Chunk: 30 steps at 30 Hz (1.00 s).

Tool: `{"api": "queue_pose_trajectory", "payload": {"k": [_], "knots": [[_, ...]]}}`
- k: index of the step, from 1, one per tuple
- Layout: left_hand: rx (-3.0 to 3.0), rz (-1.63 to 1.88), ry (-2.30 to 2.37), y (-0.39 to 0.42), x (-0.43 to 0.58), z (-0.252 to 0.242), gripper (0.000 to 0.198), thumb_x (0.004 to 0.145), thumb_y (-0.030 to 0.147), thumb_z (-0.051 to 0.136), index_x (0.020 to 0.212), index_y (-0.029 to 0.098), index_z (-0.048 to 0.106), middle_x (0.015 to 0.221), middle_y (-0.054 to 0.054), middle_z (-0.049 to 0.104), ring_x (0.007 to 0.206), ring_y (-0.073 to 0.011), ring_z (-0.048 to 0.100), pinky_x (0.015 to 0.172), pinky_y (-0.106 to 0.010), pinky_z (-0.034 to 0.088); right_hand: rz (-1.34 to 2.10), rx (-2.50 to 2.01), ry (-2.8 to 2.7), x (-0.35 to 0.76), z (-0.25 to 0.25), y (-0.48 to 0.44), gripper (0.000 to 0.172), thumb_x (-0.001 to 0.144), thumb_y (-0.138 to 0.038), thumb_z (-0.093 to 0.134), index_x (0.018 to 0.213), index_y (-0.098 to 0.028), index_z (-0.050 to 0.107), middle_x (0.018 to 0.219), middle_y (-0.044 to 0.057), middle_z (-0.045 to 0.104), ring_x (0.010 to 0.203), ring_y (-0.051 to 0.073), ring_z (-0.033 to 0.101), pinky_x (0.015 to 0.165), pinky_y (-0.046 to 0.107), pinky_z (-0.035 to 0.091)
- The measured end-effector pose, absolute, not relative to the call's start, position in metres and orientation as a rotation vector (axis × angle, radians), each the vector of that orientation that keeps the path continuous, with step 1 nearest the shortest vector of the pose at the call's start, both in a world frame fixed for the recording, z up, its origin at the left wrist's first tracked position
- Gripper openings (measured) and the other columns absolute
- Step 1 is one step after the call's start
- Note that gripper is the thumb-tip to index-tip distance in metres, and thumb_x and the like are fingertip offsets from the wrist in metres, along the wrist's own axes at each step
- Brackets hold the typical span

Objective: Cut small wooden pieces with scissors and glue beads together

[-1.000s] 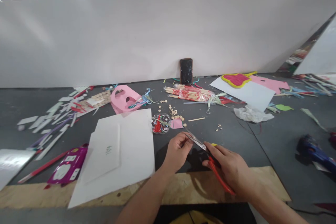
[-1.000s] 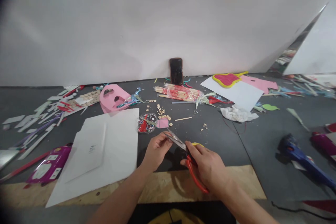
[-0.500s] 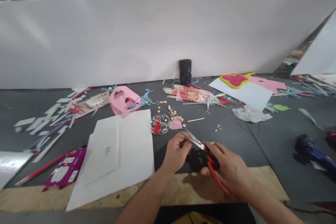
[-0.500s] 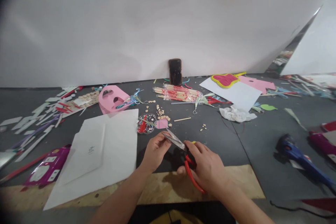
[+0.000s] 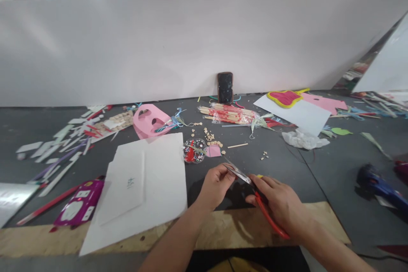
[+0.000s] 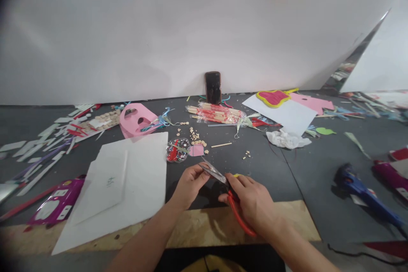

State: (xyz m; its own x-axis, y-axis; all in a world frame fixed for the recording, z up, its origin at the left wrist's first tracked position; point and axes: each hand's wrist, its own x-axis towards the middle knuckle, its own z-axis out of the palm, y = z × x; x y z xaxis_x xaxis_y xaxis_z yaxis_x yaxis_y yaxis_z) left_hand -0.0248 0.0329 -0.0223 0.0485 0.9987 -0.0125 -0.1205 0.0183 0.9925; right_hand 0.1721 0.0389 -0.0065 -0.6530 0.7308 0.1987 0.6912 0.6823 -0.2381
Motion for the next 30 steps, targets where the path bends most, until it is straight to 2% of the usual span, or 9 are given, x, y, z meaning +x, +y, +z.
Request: {"api": "queue_pose_trajectory", "payload": {"k": [6, 10, 17, 23, 30], "knots": [[1.153, 1.197, 1.102, 0.034, -0.025, -0.024, 0.027, 0.082, 0.04, 0.057, 0.079, 0.014, 0.064, 0.076, -0.005, 0.06, 0.072, -0.0158, 0.053, 0.068, -0.026, 0.042, 0.241, -1.215, -2.612, 0.17, -0.005, 0.039, 0.035, 0.091, -0.042, 0.047, 0.114, -0.017, 0.056, 0.092, 0.01, 0.068, 0.079, 0.022, 0.066, 0.067, 0.032, 0.052], [1.272, 1.282, 1.147, 0.033, -0.027, -0.024, 0.022, 0.084, 0.032, 0.055, 0.076, 0.014, 0.065, 0.083, -0.006, 0.062, 0.077, -0.0168, 0.056, 0.071, -0.026, 0.043, 0.263, -1.267, -2.615, 0.168, -0.001, 0.038, 0.041, 0.085, -0.042, 0.055, 0.118, -0.018, 0.052, 0.097, 0.01, 0.066, 0.086, 0.024, 0.063, 0.067, 0.034, 0.052], [1.3, 1.275, 1.147, 0.033, -0.028, -0.024, 0.015, 0.08, 0.023, 0.057, 0.071, 0.016, 0.068, 0.079, -0.007, 0.065, 0.077, -0.0181, 0.059, 0.073, -0.027, 0.045, 0.245, -1.204, -2.649, 0.168, 0.004, 0.037, 0.051, 0.079, -0.038, 0.059, 0.124, -0.017, 0.049, 0.103, 0.012, 0.063, 0.092, 0.026, 0.058, 0.071, 0.037, 0.052], [1.283, 1.238, 1.146, 0.033, -0.028, -0.02, 0.015, 0.078, 0.023, 0.059, 0.071, 0.015, 0.069, 0.077, -0.008, 0.065, 0.076, -0.0189, 0.059, 0.072, -0.028, 0.046, 0.214, -1.181, -2.668, 0.172, -0.005, 0.04, 0.043, 0.087, -0.04, 0.054, 0.123, -0.017, 0.051, 0.099, 0.01, 0.065, 0.089, 0.024, 0.063, 0.071, 0.034, 0.052], [1.238, 1.238, 1.15, 0.032, -0.023, -0.022, 0.02, 0.082, 0.029, 0.057, 0.074, 0.014, 0.067, 0.078, -0.006, 0.064, 0.073, -0.0167, 0.057, 0.068, -0.026, 0.044, 0.179, -1.204, -2.629, 0.171, -0.006, 0.038, 0.035, 0.092, -0.045, 0.044, 0.109, -0.018, 0.057, 0.087, 0.009, 0.068, 0.075, 0.021, 0.066, 0.063, 0.03, 0.05]]}}
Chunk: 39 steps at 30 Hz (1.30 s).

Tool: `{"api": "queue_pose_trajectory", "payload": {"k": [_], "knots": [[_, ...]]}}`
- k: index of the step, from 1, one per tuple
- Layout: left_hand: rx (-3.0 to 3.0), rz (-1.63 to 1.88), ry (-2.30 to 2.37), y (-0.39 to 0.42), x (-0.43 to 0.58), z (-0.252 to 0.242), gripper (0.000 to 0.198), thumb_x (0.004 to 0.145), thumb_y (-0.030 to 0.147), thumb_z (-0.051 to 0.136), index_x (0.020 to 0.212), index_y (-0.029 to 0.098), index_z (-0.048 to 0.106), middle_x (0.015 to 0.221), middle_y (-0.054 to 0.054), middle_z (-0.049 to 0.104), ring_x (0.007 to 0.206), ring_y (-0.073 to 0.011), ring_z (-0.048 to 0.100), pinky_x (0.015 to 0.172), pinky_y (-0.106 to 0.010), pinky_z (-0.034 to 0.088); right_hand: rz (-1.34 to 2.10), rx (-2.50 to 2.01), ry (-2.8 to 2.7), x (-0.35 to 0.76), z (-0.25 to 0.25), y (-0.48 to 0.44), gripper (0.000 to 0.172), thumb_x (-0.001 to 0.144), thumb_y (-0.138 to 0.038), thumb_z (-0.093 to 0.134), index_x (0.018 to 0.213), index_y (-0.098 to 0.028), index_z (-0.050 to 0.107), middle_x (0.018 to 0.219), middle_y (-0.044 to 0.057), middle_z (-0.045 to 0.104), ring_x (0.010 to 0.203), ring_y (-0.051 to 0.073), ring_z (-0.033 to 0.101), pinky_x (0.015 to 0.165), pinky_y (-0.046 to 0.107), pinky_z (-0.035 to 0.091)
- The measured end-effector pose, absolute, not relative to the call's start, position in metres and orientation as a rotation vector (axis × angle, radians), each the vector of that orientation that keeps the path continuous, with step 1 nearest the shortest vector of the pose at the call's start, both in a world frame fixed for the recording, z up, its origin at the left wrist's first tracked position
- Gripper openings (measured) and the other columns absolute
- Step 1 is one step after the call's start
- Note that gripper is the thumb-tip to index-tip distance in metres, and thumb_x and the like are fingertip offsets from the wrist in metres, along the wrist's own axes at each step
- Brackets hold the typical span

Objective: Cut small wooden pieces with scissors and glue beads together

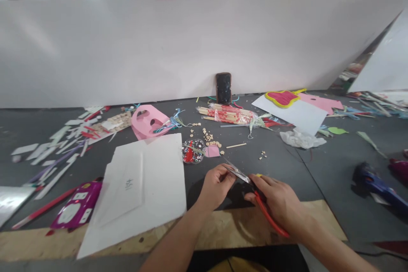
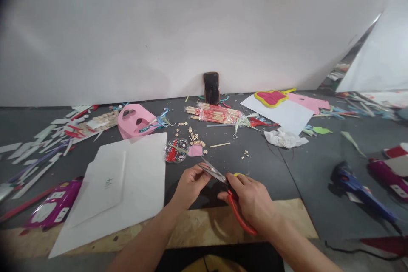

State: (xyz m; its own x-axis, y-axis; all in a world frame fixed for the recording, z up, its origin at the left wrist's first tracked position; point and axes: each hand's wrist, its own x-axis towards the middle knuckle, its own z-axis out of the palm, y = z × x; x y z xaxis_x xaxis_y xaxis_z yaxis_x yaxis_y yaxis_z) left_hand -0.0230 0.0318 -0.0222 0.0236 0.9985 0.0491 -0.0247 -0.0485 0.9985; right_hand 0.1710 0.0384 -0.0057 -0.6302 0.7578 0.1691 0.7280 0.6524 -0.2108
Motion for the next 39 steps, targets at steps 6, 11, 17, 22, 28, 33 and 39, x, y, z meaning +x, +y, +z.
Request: {"api": "queue_pose_trajectory", "payload": {"k": [6, 11, 17, 22, 28, 33, 39], "knots": [[1.26, 1.287, 1.186, 0.0317, -0.024, -0.0242, 0.02, 0.083, 0.032, 0.056, 0.079, 0.014, 0.066, 0.084, -0.006, 0.064, 0.079, -0.017, 0.058, 0.072, -0.025, 0.044, 0.222, -1.277, -2.646, 0.1692, -0.0016, 0.0395, 0.048, 0.085, -0.048, 0.054, 0.12, -0.016, 0.051, 0.1, 0.011, 0.065, 0.088, 0.025, 0.063, 0.067, 0.034, 0.052], [1.232, 1.322, 1.169, 0.0325, -0.0242, -0.0266, 0.023, 0.084, 0.036, 0.056, 0.079, 0.014, 0.064, 0.084, -0.006, 0.063, 0.074, -0.0154, 0.056, 0.065, -0.024, 0.043, 0.273, -1.273, -2.658, 0.1727, 0.0015, 0.0428, 0.06, 0.076, -0.047, 0.062, 0.126, -0.015, 0.048, 0.106, 0.013, 0.062, 0.098, 0.029, 0.057, 0.076, 0.041, 0.052], [1.173, 1.24, 1.139, 0.0323, -0.0229, -0.0274, 0.027, 0.083, 0.04, 0.056, 0.079, 0.014, 0.063, 0.076, -0.003, 0.061, 0.067, -0.0133, 0.051, 0.062, -0.023, 0.04, 0.332, -1.29, -2.644, 0.1772, 0.0005, 0.0401, 0.057, 0.079, -0.042, 0.059, 0.127, -0.016, 0.046, 0.109, 0.014, 0.061, 0.099, 0.029, 0.056, 0.079, 0.043, 0.051], [1.21, 1.201, 1.111, 0.0314, -0.0223, -0.025, 0.032, 0.084, 0.043, 0.053, 0.076, 0.014, 0.064, 0.08, -0.005, 0.062, 0.072, -0.0151, 0.053, 0.067, -0.025, 0.041, 0.358, -1.304, -2.641, 0.177, -0.0022, 0.038, 0.056, 0.08, -0.039, 0.058, 0.128, -0.015, 0.044, 0.11, 0.014, 0.061, 0.101, 0.029, 0.056, 0.081, 0.043, 0.05], [1.202, 1.202, 1.057, 0.0315, -0.0228, -0.0204, 0.031, 0.085, 0.042, 0.053, 0.074, 0.014, 0.063, 0.076, -0.004, 0.059, 0.072, -0.015, 0.053, 0.069, -0.025, 0.042, 0.369, -1.284, -2.662, 0.1749, 0.0006, 0.0368, 0.058, 0.08, -0.042, 0.058, 0.129, -0.015, 0.043, 0.111, 0.014, 0.061, 0.103, 0.029, 0.056, 0.081, 0.042, 0.051], [1.215, 1.18, 1.058, 0.0316, -0.0234, -0.0204, 0.032, 0.085, 0.042, 0.051, 0.072, 0.014, 0.062, 0.074, -0.004, 0.059, 0.072, -0.0157, 0.054, 0.069, -0.026, 0.043, 0.338, -1.251, -2.651, 0.1729, -0.0028, 0.0383, 0.052, 0.084, -0.046, 0.056, 0.125, -0.015, 0.048, 0.106, 0.014, 0.063, 0.096, 0.027, 0.061, 0.078, 0.038, 0.052], [1.244, 1.163, 1.079, 0.0326, -0.0228, -0.0273, 0.03, 0.087, 0.038, 0.05, 0.078, 0.013, 0.064, 0.076, -0.005, 0.061, 0.073, -0.0157, 0.054, 0.07, -0.026, 0.044, 0.306, -1.229, -2.628, 0.1727, -0.0051, 0.0387, 0.042, 0.089, -0.047, 0.049, 0.117, -0.015, 0.054, 0.092, 0.01, 0.068, 0.079, 0.024, 0.066, 0.067, 0.034, 0.052]]}}
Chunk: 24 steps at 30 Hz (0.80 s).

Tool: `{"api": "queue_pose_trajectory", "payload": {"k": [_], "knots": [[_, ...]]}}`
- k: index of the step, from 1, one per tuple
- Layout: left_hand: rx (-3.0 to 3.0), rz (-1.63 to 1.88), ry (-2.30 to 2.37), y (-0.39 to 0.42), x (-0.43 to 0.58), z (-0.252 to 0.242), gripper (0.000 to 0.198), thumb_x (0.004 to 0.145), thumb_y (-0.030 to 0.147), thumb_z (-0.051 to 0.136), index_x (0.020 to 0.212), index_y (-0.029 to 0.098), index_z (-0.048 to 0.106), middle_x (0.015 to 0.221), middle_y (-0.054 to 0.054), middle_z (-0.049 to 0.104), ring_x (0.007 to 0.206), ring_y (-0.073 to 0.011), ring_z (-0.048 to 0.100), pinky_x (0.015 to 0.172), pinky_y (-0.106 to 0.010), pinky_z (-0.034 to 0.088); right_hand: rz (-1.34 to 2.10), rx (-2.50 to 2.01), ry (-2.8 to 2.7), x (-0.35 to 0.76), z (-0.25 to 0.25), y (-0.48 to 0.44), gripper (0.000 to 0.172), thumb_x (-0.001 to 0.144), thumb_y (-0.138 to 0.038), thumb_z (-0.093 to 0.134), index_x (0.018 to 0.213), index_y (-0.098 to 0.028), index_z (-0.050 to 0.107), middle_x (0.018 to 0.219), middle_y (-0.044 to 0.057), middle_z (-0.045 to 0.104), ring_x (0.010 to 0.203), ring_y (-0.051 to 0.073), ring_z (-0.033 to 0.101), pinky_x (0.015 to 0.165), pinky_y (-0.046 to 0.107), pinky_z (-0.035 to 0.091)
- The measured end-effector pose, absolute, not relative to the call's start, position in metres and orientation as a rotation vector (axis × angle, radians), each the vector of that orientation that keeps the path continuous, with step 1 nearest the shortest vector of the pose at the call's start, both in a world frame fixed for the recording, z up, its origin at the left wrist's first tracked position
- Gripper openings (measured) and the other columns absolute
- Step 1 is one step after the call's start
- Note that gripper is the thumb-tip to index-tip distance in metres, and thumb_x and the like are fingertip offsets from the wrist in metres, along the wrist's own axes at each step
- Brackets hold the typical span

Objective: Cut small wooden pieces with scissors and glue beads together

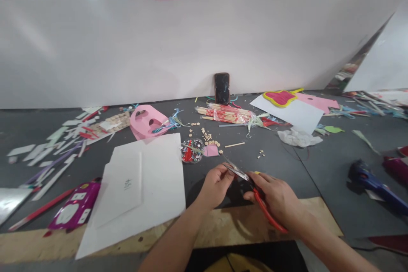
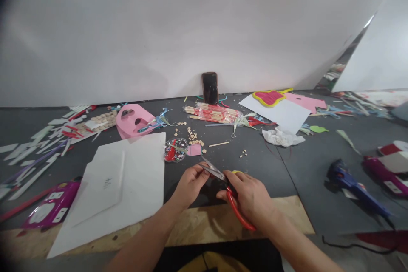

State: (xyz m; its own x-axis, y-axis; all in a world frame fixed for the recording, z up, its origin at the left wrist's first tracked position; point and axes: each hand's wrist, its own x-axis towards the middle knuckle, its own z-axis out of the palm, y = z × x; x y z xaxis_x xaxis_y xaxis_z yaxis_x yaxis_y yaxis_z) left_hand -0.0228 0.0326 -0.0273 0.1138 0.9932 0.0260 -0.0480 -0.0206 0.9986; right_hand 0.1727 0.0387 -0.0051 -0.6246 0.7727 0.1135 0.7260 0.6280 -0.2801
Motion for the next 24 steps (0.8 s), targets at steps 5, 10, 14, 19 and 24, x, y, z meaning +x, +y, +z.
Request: {"api": "queue_pose_trajectory", "payload": {"k": [5, 10, 14, 19, 24], "knots": [[1.227, 1.202, 1.159, 0.0322, -0.0218, -0.029, 0.019, 0.082, 0.031, 0.059, 0.085, 0.014, 0.066, 0.084, -0.006, 0.066, 0.079, -0.0174, 0.059, 0.074, -0.027, 0.046, 0.301, -1.279, -2.595, 0.172, -0.0043, 0.0385, 0.036, 0.091, -0.044, 0.046, 0.113, -0.017, 0.055, 0.087, 0.007, 0.068, 0.074, 0.023, 0.067, 0.062, 0.032, 0.051], [1.297, 1.318, 1.232, 0.0309, -0.0219, -0.0301, 0.013, 0.082, 0.025, 0.058, 0.079, 0.016, 0.067, 0.085, -0.005, 0.066, 0.082, -0.0169, 0.061, 0.077, -0.026, 0.047, 0.212, -1.309, -2.593, 0.1684, -0.0056, 0.0356, 0.039, 0.089, -0.044, 0.049, 0.115, -0.016, 0.053, 0.094, 0.01, 0.068, 0.079, 0.023, 0.067, 0.065, 0.033, 0.052], [1.362, 1.396, 1.237, 0.0304, -0.0229, -0.0293, 0.012, 0.082, 0.024, 0.058, 0.079, 0.016, 0.066, 0.084, -0.005, 0.067, 0.083, -0.0163, 0.061, 0.079, -0.026, 0.046, 0.229, -1.316, -2.608, 0.1646, -0.0034, 0.0335, 0.04, 0.088, -0.043, 0.05, 0.118, -0.017, 0.05, 0.1, 0.011, 0.066, 0.086, 0.024, 0.065, 0.068, 0.034, 0.053], [1.383, 1.409, 1.225, 0.0301, -0.0249, -0.0281, 0.013, 0.082, 0.024, 0.057, 0.076, 0.016, 0.065, 0.082, -0.006, 0.066, 0.079, -0.0168, 0.061, 0.076, -0.027, 0.047, 0.276, -1.345, -2.638, 0.1655, 0.0007, 0.0341, 0.05, 0.083, -0.044, 0.054, 0.125, -0.018, 0.045, 0.108, 0.012, 0.062, 0.095, 0.028, 0.062, 0.07, 0.039, 0.052], [1.376, 1.358, 1.221, 0.0306, -0.0262, -0.0312, 0.013, 0.082, 0.025, 0.057, 0.076, 0.016, 0.066, 0.082, -0.006, 0.067, 0.078, -0.0177, 0.061, 0.074, -0.028, 0.048, 0.308, -1.322, -2.656, 0.1705, 0.0025, 0.0364, 0.058, 0.077, -0.043, 0.059, 0.127, -0.017, 0.044, 0.11, 0.014, 0.061, 0.1, 0.03, 0.057, 0.077, 0.041, 0.051]]}}
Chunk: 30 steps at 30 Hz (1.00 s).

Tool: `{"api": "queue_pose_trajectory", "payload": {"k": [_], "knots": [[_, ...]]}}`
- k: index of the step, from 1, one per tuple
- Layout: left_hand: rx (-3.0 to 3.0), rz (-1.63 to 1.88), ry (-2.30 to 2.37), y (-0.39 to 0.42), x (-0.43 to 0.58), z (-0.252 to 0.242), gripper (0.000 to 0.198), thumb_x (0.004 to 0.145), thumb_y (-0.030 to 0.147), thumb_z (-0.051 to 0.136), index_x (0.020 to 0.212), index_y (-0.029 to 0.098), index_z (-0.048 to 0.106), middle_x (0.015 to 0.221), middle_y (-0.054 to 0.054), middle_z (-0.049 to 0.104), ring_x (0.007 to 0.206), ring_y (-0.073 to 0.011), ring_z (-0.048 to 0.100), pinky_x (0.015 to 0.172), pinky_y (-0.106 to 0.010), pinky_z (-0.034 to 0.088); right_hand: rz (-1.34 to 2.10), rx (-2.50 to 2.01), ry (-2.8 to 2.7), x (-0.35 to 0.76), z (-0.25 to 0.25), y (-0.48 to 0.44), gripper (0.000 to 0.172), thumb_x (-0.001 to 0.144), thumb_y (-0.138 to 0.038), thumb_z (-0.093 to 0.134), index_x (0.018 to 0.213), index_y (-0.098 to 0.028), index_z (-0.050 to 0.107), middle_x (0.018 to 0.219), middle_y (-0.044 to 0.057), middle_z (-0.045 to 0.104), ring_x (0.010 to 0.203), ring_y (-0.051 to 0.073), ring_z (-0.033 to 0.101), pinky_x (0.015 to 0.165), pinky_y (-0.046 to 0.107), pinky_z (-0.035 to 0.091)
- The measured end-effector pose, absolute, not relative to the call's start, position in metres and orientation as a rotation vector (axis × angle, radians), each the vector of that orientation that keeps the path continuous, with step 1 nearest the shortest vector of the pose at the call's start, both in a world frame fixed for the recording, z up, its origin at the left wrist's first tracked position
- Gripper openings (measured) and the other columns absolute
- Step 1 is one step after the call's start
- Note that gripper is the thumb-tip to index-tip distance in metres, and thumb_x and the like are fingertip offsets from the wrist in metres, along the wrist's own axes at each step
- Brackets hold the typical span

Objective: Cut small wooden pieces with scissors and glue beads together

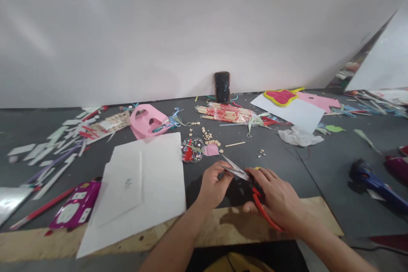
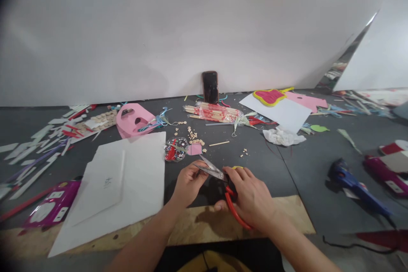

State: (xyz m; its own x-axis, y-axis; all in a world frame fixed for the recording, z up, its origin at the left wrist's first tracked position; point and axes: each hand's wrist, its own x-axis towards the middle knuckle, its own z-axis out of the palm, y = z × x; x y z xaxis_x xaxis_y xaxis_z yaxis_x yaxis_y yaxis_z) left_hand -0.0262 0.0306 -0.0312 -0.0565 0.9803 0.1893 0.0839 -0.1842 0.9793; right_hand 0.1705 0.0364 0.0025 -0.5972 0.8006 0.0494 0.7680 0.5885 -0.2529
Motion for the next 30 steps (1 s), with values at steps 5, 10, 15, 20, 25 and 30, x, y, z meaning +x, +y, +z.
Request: {"api": "queue_pose_trajectory", "payload": {"k": [5, 10, 15, 20, 25, 30], "knots": [[1.402, 1.274, 1.211, 0.0319, -0.0265, -0.0311, 0.012, 0.081, 0.022, 0.057, 0.076, 0.017, 0.067, 0.08, -0.005, 0.069, 0.077, -0.0174, 0.062, 0.074, -0.027, 0.047, 0.257, -1.265, -2.671, 0.1739, 0.0006, 0.0376, 0.048, 0.082, -0.041, 0.056, 0.124, -0.019, 0.049, 0.104, 0.011, 0.064, 0.095, 0.026, 0.06, 0.072, 0.035, 0.051], [1.411, 1.255, 1.217, 0.0311, -0.0255, -0.0263, 0.015, 0.082, 0.024, 0.057, 0.075, 0.016, 0.067, 0.079, -0.005, 0.068, 0.076, -0.0169, 0.061, 0.072, -0.026, 0.047, 0.232, -1.225, -2.662, 0.1729, -0.0025, 0.0373, 0.036, 0.09, -0.038, 0.047, 0.12, -0.017, 0.053, 0.096, 0.01, 0.067, 0.087, 0.024, 0.064, 0.07, 0.034, 0.051], [1.387, 1.241, 1.187, 0.0304, -0.0237, -0.0277, 0.019, 0.084, 0.027, 0.055, 0.079, 0.015, 0.068, 0.082, -0.006, 0.068, 0.08, -0.0178, 0.062, 0.075, -0.026, 0.047, 0.209, -1.262, -2.632, 0.1702, -0.0043, 0.0366, 0.033, 0.093, -0.043, 0.043, 0.109, -0.018, 0.057, 0.088, 0.009, 0.069, 0.078, 0.022, 0.066, 0.066, 0.03, 0.049], [1.371, 1.262, 1.2, 0.0303, -0.0233, -0.0268, 0.018, 0.084, 0.026, 0.054, 0.08, 0.015, 0.068, 0.083, -0.006, 0.068, 0.081, -0.0178, 0.061, 0.077, -0.027, 0.046, 0.251, -1.305, -2.59, 0.1683, -0.0025, 0.0353, 0.033, 0.09, -0.044, 0.047, 0.112, -0.02, 0.056, 0.091, 0.009, 0.068, 0.079, 0.021, 0.065, 0.066, 0.03, 0.05], [1.369, 1.283, 1.195, 0.0308, -0.0248, -0.0249, 0.019, 0.084, 0.028, 0.055, 0.075, 0.016, 0.067, 0.081, -0.006, 0.068, 0.078, -0.0177, 0.06, 0.074, -0.027, 0.046, 0.289, -1.292, -2.612, 0.1683, -0.0005, 0.0346, 0.047, 0.082, -0.045, 0.056, 0.121, -0.019, 0.049, 0.102, 0.011, 0.064, 0.092, 0.026, 0.06, 0.07, 0.035, 0.05], [1.288, 1.192, 1.15, 0.0309, -0.0251, -0.0233, 0.019, 0.08, 0.027, 0.056, 0.07, 0.015, 0.066, 0.073, -0.004, 0.065, 0.07, -0.0159, 0.057, 0.067, -0.025, 0.043, 0.278, -1.277, -2.635, 0.1712, -0.0023, 0.0364, 0.054, 0.079, -0.041, 0.059, 0.126, -0.019, 0.046, 0.106, 0.012, 0.061, 0.097, 0.028, 0.056, 0.074, 0.038, 0.05]]}}
